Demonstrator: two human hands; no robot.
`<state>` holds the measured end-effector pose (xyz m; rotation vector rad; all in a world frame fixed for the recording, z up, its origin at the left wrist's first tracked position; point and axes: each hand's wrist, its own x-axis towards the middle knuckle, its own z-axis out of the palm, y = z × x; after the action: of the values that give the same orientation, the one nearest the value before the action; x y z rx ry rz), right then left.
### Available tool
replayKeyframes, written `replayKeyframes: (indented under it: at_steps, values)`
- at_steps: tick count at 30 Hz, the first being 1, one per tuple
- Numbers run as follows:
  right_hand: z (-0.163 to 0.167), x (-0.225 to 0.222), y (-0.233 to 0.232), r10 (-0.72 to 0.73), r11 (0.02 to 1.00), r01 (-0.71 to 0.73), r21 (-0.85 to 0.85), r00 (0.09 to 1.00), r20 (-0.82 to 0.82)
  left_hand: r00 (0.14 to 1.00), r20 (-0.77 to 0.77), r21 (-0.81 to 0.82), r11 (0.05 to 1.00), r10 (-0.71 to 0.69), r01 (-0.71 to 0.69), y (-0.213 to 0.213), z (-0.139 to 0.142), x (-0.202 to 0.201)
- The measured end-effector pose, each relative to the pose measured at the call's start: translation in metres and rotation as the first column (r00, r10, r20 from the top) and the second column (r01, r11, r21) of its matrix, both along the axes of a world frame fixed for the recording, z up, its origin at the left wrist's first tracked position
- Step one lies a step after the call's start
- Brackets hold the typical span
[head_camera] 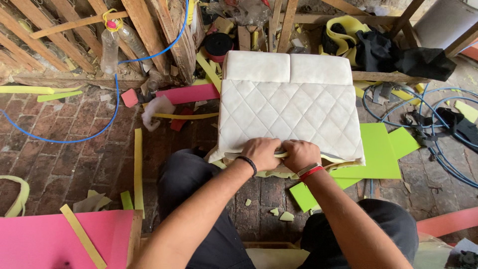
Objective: The person uses a pneumatic staple gun to attach yellow foam padding to a wooden chair frame. They then place a white quilted cushion over the foam and staple it to the frame, adjusting the fabric and foam as needed.
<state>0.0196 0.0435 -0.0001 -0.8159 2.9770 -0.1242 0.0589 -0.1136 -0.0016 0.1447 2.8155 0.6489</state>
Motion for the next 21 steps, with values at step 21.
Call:
replayKeyframes:
  at_steps: [21]
  values:
    - [-0.006,-0.001,-0.007,0.109,0.983,-0.133,-0.127,0.979,-0.175,0.956,-0.184,-0.367,0.887,0.227,-0.281,-0.099,0.021,-0.135]
